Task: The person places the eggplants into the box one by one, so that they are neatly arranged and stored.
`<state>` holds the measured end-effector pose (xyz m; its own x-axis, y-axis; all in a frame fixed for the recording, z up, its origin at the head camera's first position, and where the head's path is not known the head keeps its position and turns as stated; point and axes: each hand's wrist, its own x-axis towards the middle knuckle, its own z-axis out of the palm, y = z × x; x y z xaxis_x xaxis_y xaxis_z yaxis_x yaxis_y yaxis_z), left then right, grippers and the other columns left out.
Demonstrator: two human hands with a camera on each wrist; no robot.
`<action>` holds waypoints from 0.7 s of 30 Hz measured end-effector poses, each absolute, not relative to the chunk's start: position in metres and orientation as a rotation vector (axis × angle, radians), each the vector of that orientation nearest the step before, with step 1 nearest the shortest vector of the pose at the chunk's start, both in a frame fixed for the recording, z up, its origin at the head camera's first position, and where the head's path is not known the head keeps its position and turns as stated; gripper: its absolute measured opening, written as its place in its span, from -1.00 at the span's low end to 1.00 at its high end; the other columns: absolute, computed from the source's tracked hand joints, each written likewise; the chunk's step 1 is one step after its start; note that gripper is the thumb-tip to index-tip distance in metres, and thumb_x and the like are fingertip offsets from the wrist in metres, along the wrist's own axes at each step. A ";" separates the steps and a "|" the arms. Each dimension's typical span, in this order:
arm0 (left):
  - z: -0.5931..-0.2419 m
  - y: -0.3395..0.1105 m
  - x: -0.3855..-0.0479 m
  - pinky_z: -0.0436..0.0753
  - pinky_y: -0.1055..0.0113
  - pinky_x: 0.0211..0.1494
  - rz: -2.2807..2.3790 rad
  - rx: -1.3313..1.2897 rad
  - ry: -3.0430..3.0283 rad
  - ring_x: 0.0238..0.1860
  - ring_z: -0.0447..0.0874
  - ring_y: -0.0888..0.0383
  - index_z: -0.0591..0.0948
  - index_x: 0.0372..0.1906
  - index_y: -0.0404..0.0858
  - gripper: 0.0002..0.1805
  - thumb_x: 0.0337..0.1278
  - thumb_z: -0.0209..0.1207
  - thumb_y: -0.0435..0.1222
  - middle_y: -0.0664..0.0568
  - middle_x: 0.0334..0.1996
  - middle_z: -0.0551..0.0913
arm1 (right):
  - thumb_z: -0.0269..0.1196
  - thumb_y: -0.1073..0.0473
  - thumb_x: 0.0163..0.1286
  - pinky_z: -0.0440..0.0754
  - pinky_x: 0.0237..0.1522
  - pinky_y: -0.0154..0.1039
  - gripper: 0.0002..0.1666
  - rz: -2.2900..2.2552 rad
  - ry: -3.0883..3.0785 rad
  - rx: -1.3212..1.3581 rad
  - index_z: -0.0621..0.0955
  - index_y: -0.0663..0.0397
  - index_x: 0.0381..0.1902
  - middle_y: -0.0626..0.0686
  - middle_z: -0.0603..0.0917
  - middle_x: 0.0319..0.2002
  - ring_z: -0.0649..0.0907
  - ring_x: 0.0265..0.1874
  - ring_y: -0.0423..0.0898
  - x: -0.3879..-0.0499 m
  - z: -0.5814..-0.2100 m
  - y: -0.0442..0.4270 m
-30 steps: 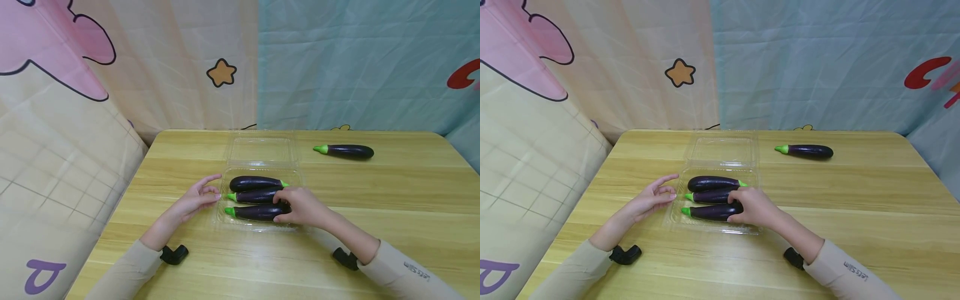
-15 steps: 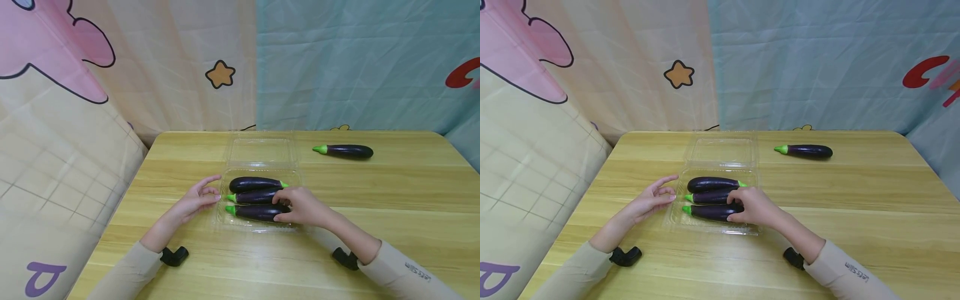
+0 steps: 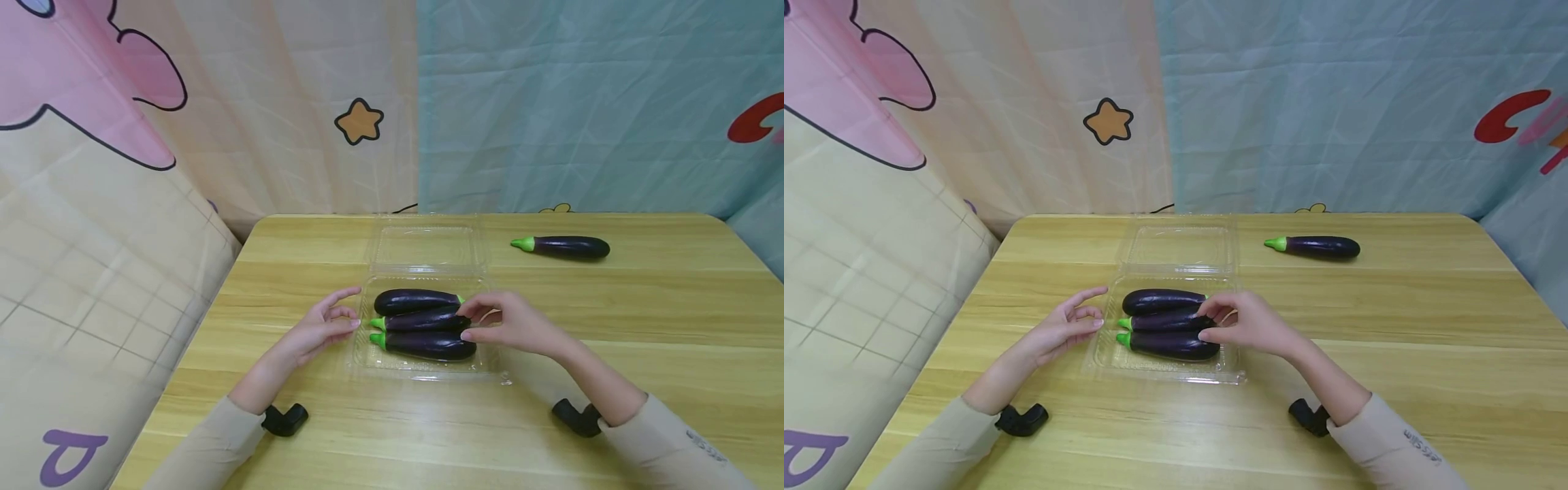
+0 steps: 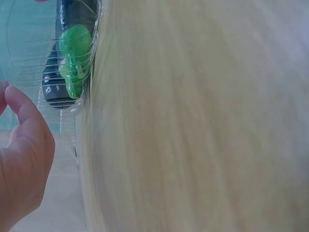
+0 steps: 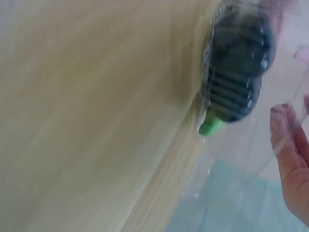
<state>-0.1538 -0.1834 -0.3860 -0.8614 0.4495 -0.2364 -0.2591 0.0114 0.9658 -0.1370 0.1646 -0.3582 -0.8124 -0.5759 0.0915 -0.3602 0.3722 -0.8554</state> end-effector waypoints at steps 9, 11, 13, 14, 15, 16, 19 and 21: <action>-0.386 -0.183 -0.153 0.55 0.46 -0.22 1.902 0.186 1.806 -0.35 0.52 0.25 0.13 0.41 -0.21 -0.27 0.14 0.12 -0.49 0.08 -0.30 0.49 | 0.34 0.31 0.15 0.63 -0.20 -0.30 -0.62 -1.603 2.359 -0.715 0.56 0.38 -0.08 0.34 0.58 -0.17 0.62 -0.25 -0.15 -0.142 -0.353 0.192; -0.386 -0.184 -0.154 0.55 0.46 -0.22 1.907 0.189 1.798 -0.35 0.52 0.26 0.12 0.41 -0.22 -0.26 0.13 0.14 -0.49 0.07 -0.29 0.49 | 0.33 0.31 0.17 0.62 -0.19 -0.31 -0.61 -1.613 2.379 -0.675 0.55 0.40 -0.07 0.37 0.56 -0.15 0.62 -0.24 -0.16 -0.143 -0.351 0.198; -0.386 -0.184 -0.154 0.55 0.46 -0.22 1.911 0.192 1.791 -0.35 0.53 0.26 0.12 0.41 -0.23 -0.24 0.12 0.16 -0.47 0.06 -0.29 0.49 | 0.32 0.30 0.18 0.62 -0.20 -0.31 -0.59 -1.611 2.406 -0.630 0.53 0.42 -0.04 0.35 0.56 -0.13 0.62 -0.23 -0.17 -0.143 -0.348 0.205; -0.386 -0.184 -0.154 0.55 0.46 -0.22 1.913 0.193 1.787 -0.35 0.53 0.26 0.11 0.41 -0.24 -0.24 0.12 0.17 -0.47 0.06 -0.29 0.49 | 0.31 0.29 0.19 0.63 -0.21 -0.31 -0.59 -1.610 2.419 -0.611 0.52 0.42 -0.03 0.33 0.56 -0.13 0.62 -0.23 -0.17 -0.143 -0.347 0.208; -0.386 -0.184 -0.154 0.55 0.46 -0.22 1.915 0.194 1.784 -0.35 0.53 0.26 0.11 0.41 -0.25 -0.24 0.12 0.17 -0.47 0.05 -0.28 0.49 | 0.31 0.28 0.20 0.63 -0.22 -0.31 -0.58 -1.607 2.432 -0.586 0.52 0.41 -0.02 0.29 0.58 -0.13 0.62 -0.22 -0.18 -0.143 -0.345 0.211; -0.386 -0.183 -0.154 0.55 0.46 -0.22 1.917 0.192 1.782 -0.34 0.53 0.26 0.11 0.41 -0.25 -0.24 0.12 0.17 -0.47 0.05 -0.28 0.49 | 0.31 0.27 0.20 0.63 -0.22 -0.31 -0.57 -1.606 2.442 -0.564 0.52 0.40 -0.02 0.24 0.59 -0.14 0.62 -0.22 -0.19 -0.144 -0.344 0.214; -0.386 -0.183 -0.153 0.55 0.45 -0.21 1.918 0.191 1.781 -0.34 0.53 0.26 0.11 0.41 -0.26 -0.24 0.11 0.18 -0.46 0.04 -0.27 0.49 | 0.30 0.26 0.21 0.62 -0.22 -0.32 -0.59 -1.612 2.468 -0.510 0.52 0.35 -0.01 0.05 0.61 -0.17 0.61 -0.22 -0.21 -0.144 -0.342 0.223; -0.386 -0.183 -0.154 0.55 0.45 -0.21 1.920 0.193 1.781 -0.33 0.53 0.26 0.11 0.40 -0.27 -0.24 0.12 0.18 -0.46 0.03 -0.27 0.49 | 0.30 0.25 0.22 0.62 -0.21 -0.33 -0.62 -1.617 2.482 -0.489 0.54 0.28 -0.02 -0.06 0.62 -0.18 0.61 -0.21 -0.22 -0.144 -0.341 0.229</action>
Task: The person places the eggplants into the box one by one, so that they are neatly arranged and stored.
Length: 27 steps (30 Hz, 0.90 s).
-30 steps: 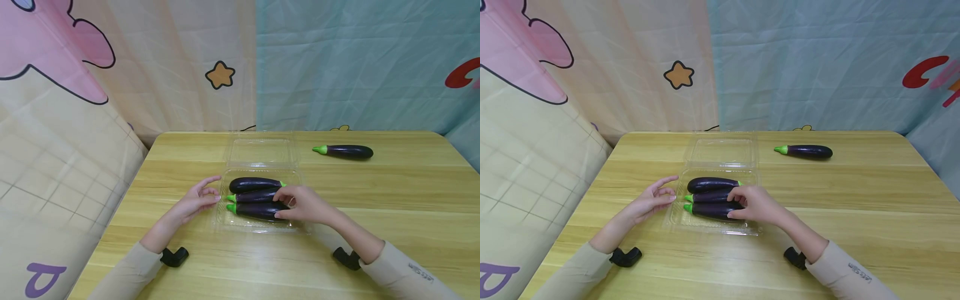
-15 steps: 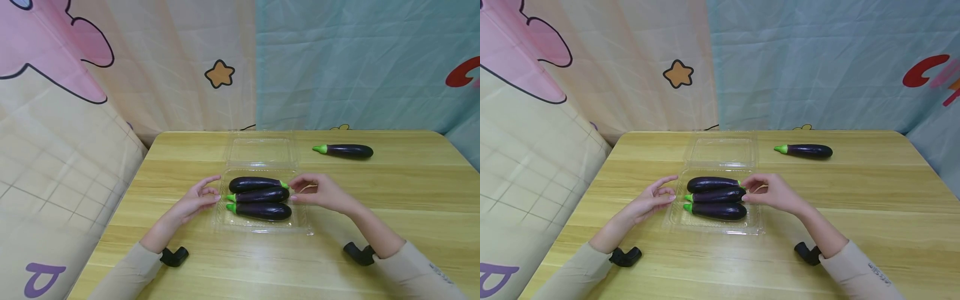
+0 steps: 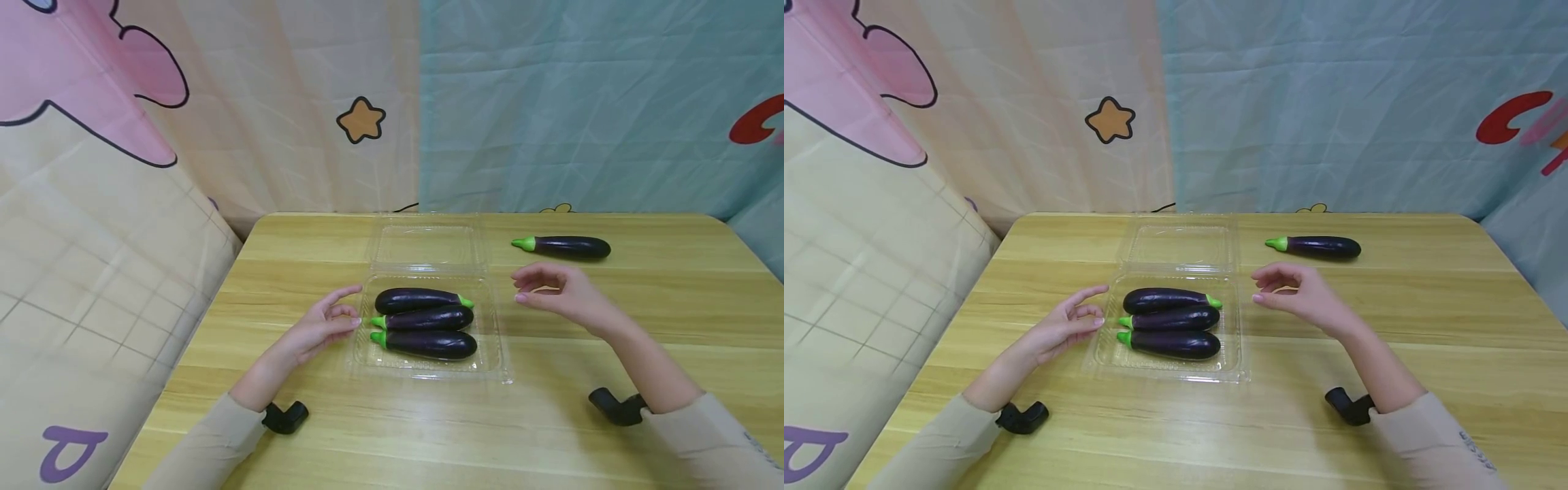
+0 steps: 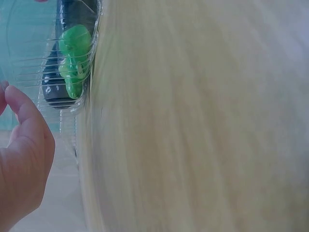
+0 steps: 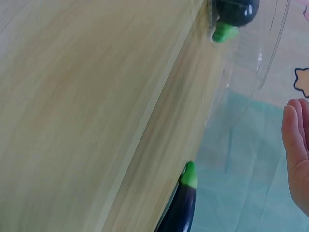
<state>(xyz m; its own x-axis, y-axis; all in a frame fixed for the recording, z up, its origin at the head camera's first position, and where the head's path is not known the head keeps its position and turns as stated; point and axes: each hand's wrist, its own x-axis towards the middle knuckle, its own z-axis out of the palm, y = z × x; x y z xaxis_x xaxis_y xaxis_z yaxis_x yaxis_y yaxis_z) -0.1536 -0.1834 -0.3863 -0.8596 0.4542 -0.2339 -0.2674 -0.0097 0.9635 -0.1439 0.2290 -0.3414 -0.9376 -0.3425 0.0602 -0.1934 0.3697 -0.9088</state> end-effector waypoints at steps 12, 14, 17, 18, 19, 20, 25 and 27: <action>-0.387 -0.184 -0.154 0.55 0.46 -0.23 1.912 0.202 1.795 -0.35 0.53 0.27 0.12 0.41 -0.23 -0.27 0.14 0.12 -0.50 0.09 -0.30 0.50 | 0.24 0.26 0.28 0.55 -0.20 -0.45 -0.72 -1.629 2.549 -0.422 0.56 0.00 -0.04 -0.16 0.61 -0.16 0.57 -0.18 -0.27 -0.144 -0.342 0.258; -0.386 -0.184 -0.154 0.55 0.46 -0.23 1.911 0.198 1.796 -0.35 0.53 0.27 0.12 0.41 -0.24 -0.27 0.14 0.12 -0.50 0.08 -0.30 0.50 | 0.23 0.27 0.28 0.55 -0.20 -0.46 -0.72 -1.631 2.553 -0.424 0.56 0.02 -0.03 -0.18 0.61 -0.17 0.57 -0.19 -0.27 -0.146 -0.342 0.263; -0.385 -0.183 -0.154 0.55 0.47 -0.24 1.910 0.193 1.795 -0.35 0.53 0.26 0.12 0.40 -0.25 -0.26 0.13 0.14 -0.49 0.07 -0.30 0.49 | 0.23 0.29 0.28 0.56 -0.22 -0.47 -0.73 -1.650 2.559 -0.423 0.57 0.02 -0.05 -0.18 0.62 -0.19 0.58 -0.22 -0.28 -0.149 -0.341 0.271; -0.385 -0.183 -0.154 0.55 0.47 -0.24 1.909 0.193 1.795 -0.36 0.53 0.27 0.12 0.41 -0.25 -0.26 0.13 0.14 -0.49 0.07 -0.29 0.49 | 0.23 0.28 0.28 0.56 -0.23 -0.47 -0.73 -1.653 2.567 -0.404 0.57 0.03 -0.05 -0.18 0.62 -0.20 0.58 -0.23 -0.28 -0.150 -0.341 0.274; -0.384 -0.183 -0.154 0.55 0.47 -0.24 1.908 0.193 1.795 -0.36 0.53 0.27 0.12 0.41 -0.26 -0.26 0.13 0.14 -0.49 0.07 -0.29 0.49 | 0.24 0.28 0.28 0.56 -0.23 -0.47 -0.74 -1.660 2.574 -0.386 0.58 0.03 -0.06 -0.19 0.63 -0.21 0.59 -0.24 -0.28 -0.152 -0.341 0.277; -0.384 -0.183 -0.154 0.55 0.47 -0.24 1.909 0.193 1.793 -0.36 0.53 0.27 0.12 0.41 -0.26 -0.26 0.13 0.14 -0.49 0.07 -0.29 0.49 | 0.24 0.29 0.27 0.57 -0.23 -0.47 -0.74 -1.672 2.573 -0.363 0.58 0.03 -0.06 -0.19 0.63 -0.22 0.59 -0.25 -0.28 -0.153 -0.341 0.280; -0.385 -0.183 -0.154 0.56 0.47 -0.24 1.914 0.203 1.788 -0.36 0.53 0.28 0.11 0.41 -0.26 -0.27 0.14 0.11 -0.51 0.08 -0.30 0.49 | 0.23 0.24 0.29 0.53 -0.22 -0.52 -0.72 -1.666 2.569 -0.269 0.56 -0.04 -0.03 -0.26 0.65 -0.25 0.62 -0.25 -0.32 -0.159 -0.340 0.300; -0.385 -0.183 -0.154 0.56 0.48 -0.23 1.911 0.206 1.790 -0.36 0.53 0.28 0.11 0.41 -0.26 -0.27 0.14 0.11 -0.51 0.08 -0.30 0.49 | 0.23 0.22 0.30 0.52 -0.22 -0.54 -0.71 -1.648 2.587 -0.235 0.56 -0.11 -0.02 -0.28 0.65 -0.26 0.61 -0.25 -0.35 -0.161 -0.340 0.307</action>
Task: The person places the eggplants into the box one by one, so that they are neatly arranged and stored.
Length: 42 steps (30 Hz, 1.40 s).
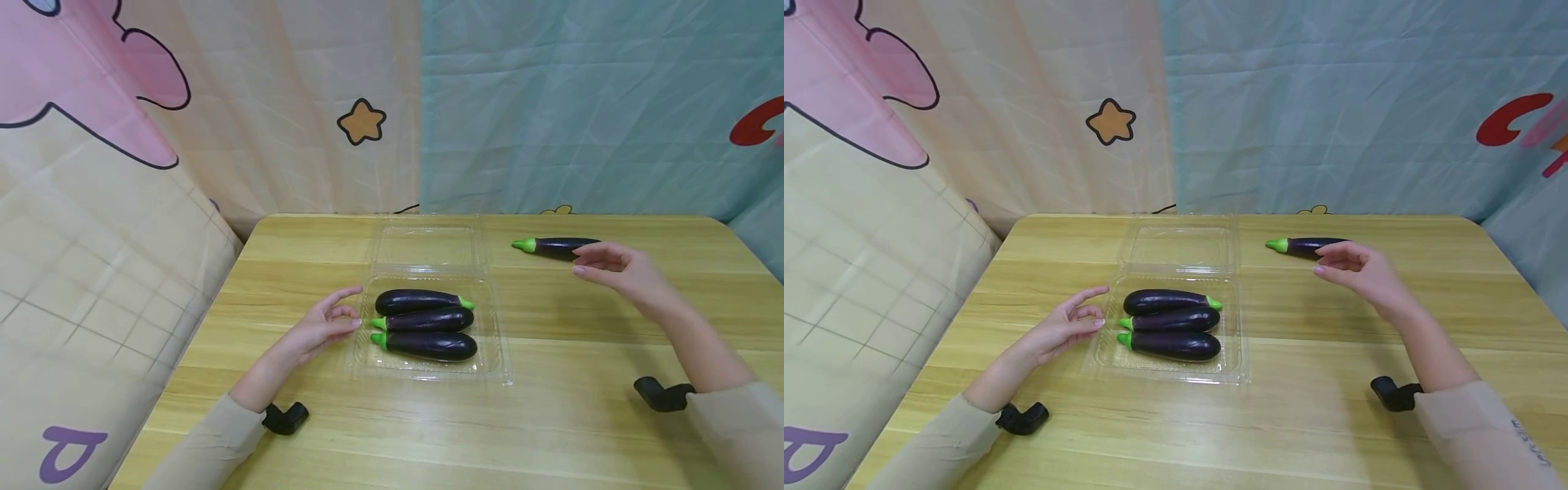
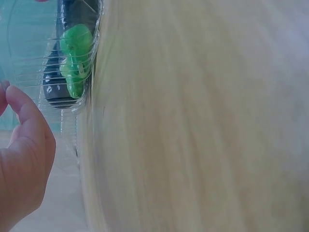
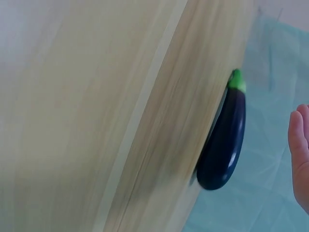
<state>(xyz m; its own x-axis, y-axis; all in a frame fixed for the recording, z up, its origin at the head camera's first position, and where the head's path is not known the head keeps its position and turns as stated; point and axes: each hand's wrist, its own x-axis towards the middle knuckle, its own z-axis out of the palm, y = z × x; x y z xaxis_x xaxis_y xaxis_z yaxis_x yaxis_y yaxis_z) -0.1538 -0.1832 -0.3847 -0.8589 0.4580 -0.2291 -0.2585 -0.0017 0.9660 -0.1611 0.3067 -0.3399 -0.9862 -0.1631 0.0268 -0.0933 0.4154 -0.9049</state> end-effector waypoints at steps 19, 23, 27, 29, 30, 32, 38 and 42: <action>-0.387 -0.182 -0.154 0.55 0.48 -0.26 1.910 0.195 1.789 -0.37 0.52 0.27 0.12 0.41 -0.25 -0.26 0.13 0.14 -0.50 0.06 -0.30 0.49 | 0.24 0.12 0.29 0.48 -0.26 -0.59 -0.69 -1.645 2.654 0.007 0.55 -0.41 -0.05 -0.43 0.58 -0.29 0.57 -0.29 -0.45 -0.176 -0.351 0.347; -0.387 -0.182 -0.154 0.55 0.47 -0.25 1.905 0.194 1.788 -0.36 0.53 0.27 0.12 0.41 -0.23 -0.27 0.15 0.12 -0.51 0.08 -0.30 0.49 | 0.26 0.08 0.27 0.46 -0.26 -0.62 -0.66 -1.617 2.654 0.039 0.53 -0.36 -0.01 -0.45 0.56 -0.26 0.54 -0.27 -0.49 -0.178 -0.355 0.353; -0.386 -0.182 -0.154 0.56 0.46 -0.23 1.902 0.196 1.791 -0.35 0.52 0.26 0.12 0.41 -0.22 -0.27 0.15 0.11 -0.50 0.08 -0.30 0.49 | 0.28 0.09 0.25 0.44 -0.28 -0.64 -0.64 -1.624 2.658 0.066 0.53 -0.34 0.00 -0.47 0.56 -0.26 0.54 -0.28 -0.51 -0.181 -0.358 0.359; -0.385 -0.182 -0.155 0.56 0.46 -0.22 1.901 0.195 1.794 -0.34 0.53 0.26 0.13 0.40 -0.20 -0.27 0.14 0.11 -0.49 0.08 -0.30 0.49 | 0.28 0.08 0.24 0.42 -0.29 -0.64 -0.61 -1.625 2.662 0.082 0.53 -0.30 0.04 -0.48 0.55 -0.26 0.53 -0.28 -0.53 -0.182 -0.359 0.362; -0.385 -0.182 -0.155 0.55 0.45 -0.21 1.900 0.199 1.796 -0.34 0.52 0.26 0.13 0.41 -0.21 -0.27 0.14 0.11 -0.49 0.08 -0.29 0.49 | 0.28 0.07 0.25 0.40 -0.29 -0.64 -0.58 -1.612 2.673 0.088 0.51 -0.26 0.08 -0.49 0.54 -0.25 0.52 -0.28 -0.54 -0.184 -0.360 0.363; -0.386 -0.182 -0.155 0.55 0.46 -0.22 1.896 0.199 1.801 -0.34 0.52 0.26 0.13 0.41 -0.21 -0.27 0.14 0.11 -0.50 0.08 -0.30 0.49 | 0.28 0.02 0.25 0.37 -0.30 -0.63 -0.49 -1.578 2.688 0.107 0.47 -0.19 0.16 -0.51 0.51 -0.23 0.50 -0.27 -0.57 -0.186 -0.362 0.365; -0.386 -0.183 -0.155 0.55 0.45 -0.22 1.891 0.193 1.817 -0.35 0.52 0.26 0.14 0.40 -0.22 -0.29 0.15 0.10 -0.51 0.08 -0.31 0.49 | 0.26 -0.06 0.24 0.37 -0.31 -0.62 -0.33 -1.511 2.703 0.142 0.37 -0.11 0.29 -0.51 0.44 -0.20 0.43 -0.25 -0.60 -0.196 -0.370 0.370; -0.385 -0.184 -0.154 0.54 0.45 -0.20 1.894 0.209 1.811 -0.33 0.52 0.25 0.12 0.41 -0.25 -0.27 0.15 0.12 -0.49 0.07 -0.29 0.49 | 0.25 -0.10 0.24 0.39 -0.32 -0.63 -0.27 -1.474 2.715 0.180 0.33 -0.09 0.33 -0.50 0.40 -0.20 0.38 -0.25 -0.57 -0.200 -0.376 0.373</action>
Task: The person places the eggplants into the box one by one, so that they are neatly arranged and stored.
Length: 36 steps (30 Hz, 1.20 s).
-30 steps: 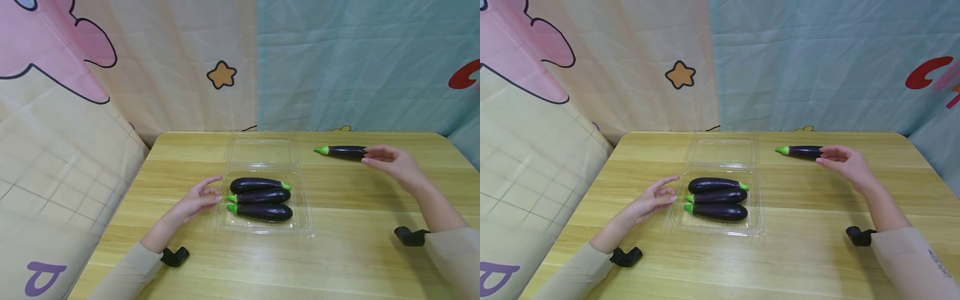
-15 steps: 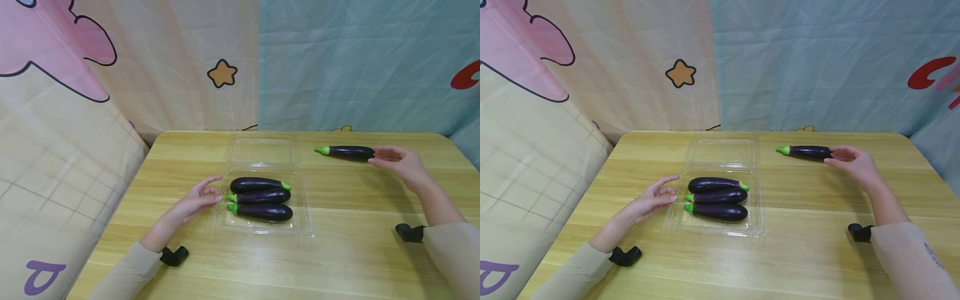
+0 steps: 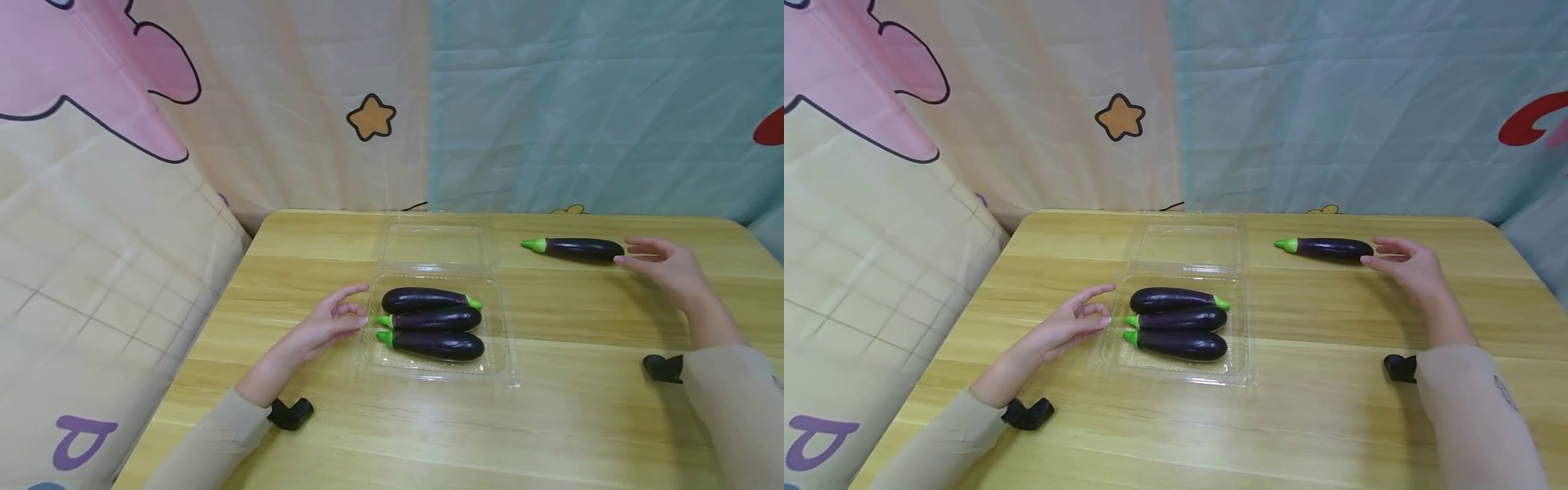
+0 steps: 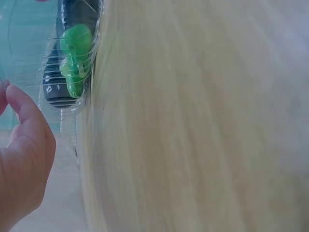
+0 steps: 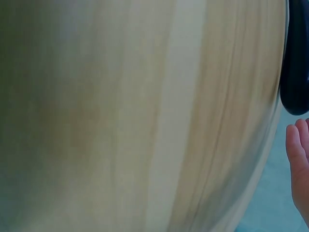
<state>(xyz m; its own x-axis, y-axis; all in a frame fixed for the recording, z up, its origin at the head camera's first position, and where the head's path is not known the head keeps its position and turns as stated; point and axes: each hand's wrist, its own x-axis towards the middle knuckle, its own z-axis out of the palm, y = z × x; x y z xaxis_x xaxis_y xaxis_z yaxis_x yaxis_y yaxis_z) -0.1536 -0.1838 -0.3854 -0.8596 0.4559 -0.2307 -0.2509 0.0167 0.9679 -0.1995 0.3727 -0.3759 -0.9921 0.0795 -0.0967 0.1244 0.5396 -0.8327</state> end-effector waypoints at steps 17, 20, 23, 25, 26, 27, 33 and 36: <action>-0.386 -0.182 -0.154 0.55 0.45 -0.22 1.895 0.197 1.811 -0.34 0.53 0.26 0.12 0.41 -0.25 -0.26 0.13 0.12 -0.50 0.07 -0.30 0.49 | 0.19 -0.20 0.26 0.38 -0.26 -0.60 -0.09 -1.349 2.698 0.139 0.16 0.06 0.43 -0.08 0.32 0.13 0.30 -0.16 -0.49 -0.218 -0.377 0.378; -0.386 -0.182 -0.154 0.55 0.45 -0.22 1.894 0.192 1.815 -0.35 0.53 0.26 0.13 0.40 -0.24 -0.27 0.13 0.12 -0.50 0.07 -0.30 0.50 | 0.19 -0.17 0.27 0.44 -0.26 -0.58 -0.09 -1.353 2.687 0.106 0.15 0.15 0.42 -0.10 0.31 0.12 0.34 -0.21 -0.55 -0.220 -0.376 0.376; -0.386 -0.182 -0.154 0.55 0.45 -0.22 1.895 0.186 1.812 -0.36 0.53 0.27 0.13 0.40 -0.25 -0.27 0.13 0.12 -0.51 0.08 -0.31 0.50 | 0.19 -0.16 0.28 0.48 -0.27 -0.55 -0.09 -1.338 2.692 0.086 0.16 0.19 0.40 -0.05 0.32 0.12 0.39 -0.28 -0.60 -0.224 -0.376 0.374; -0.386 -0.182 -0.154 0.55 0.45 -0.23 1.896 0.184 1.809 -0.36 0.53 0.27 0.13 0.40 -0.25 -0.27 0.13 0.12 -0.51 0.08 -0.31 0.50 | 0.18 -0.18 0.27 0.48 -0.28 -0.54 -0.09 -1.321 2.696 0.083 0.17 0.20 0.40 0.06 0.30 0.17 0.40 -0.29 -0.59 -0.227 -0.376 0.373; -0.386 -0.182 -0.154 0.55 0.45 -0.23 1.898 0.183 1.808 -0.36 0.53 0.27 0.13 0.40 -0.25 -0.27 0.13 0.12 -0.51 0.08 -0.31 0.50 | 0.17 -0.20 0.27 0.48 -0.28 -0.54 -0.08 -1.306 2.700 0.082 0.17 0.19 0.40 0.12 0.28 0.20 0.41 -0.27 -0.56 -0.228 -0.377 0.373; -0.386 -0.182 -0.154 0.55 0.46 -0.23 1.900 0.183 1.806 -0.37 0.53 0.27 0.13 0.40 -0.25 -0.27 0.13 0.11 -0.52 0.08 -0.31 0.50 | 0.17 -0.21 0.26 0.47 -0.28 -0.54 -0.08 -1.298 2.701 0.083 0.17 0.18 0.40 0.18 0.25 0.22 0.42 -0.23 -0.49 -0.229 -0.377 0.372; -0.385 -0.182 -0.154 0.55 0.46 -0.23 1.903 0.184 1.806 -0.36 0.53 0.27 0.13 0.40 -0.25 -0.26 0.12 0.13 -0.50 0.07 -0.30 0.50 | 0.13 -0.24 0.28 0.45 -0.11 -0.36 -0.06 -1.257 2.710 0.076 0.16 0.23 0.40 0.37 0.11 0.33 0.23 0.21 0.21 -0.235 -0.380 0.368; -0.385 -0.182 -0.154 0.56 0.46 -0.22 1.905 0.186 1.797 -0.35 0.54 0.27 0.13 0.40 -0.25 -0.25 0.11 0.17 -0.47 0.06 -0.30 0.49 | 0.12 -0.26 0.28 0.38 0.04 -0.06 -0.05 -1.246 2.709 0.085 0.15 0.24 0.39 0.39 0.09 0.33 0.17 0.24 0.29 -0.237 -0.381 0.367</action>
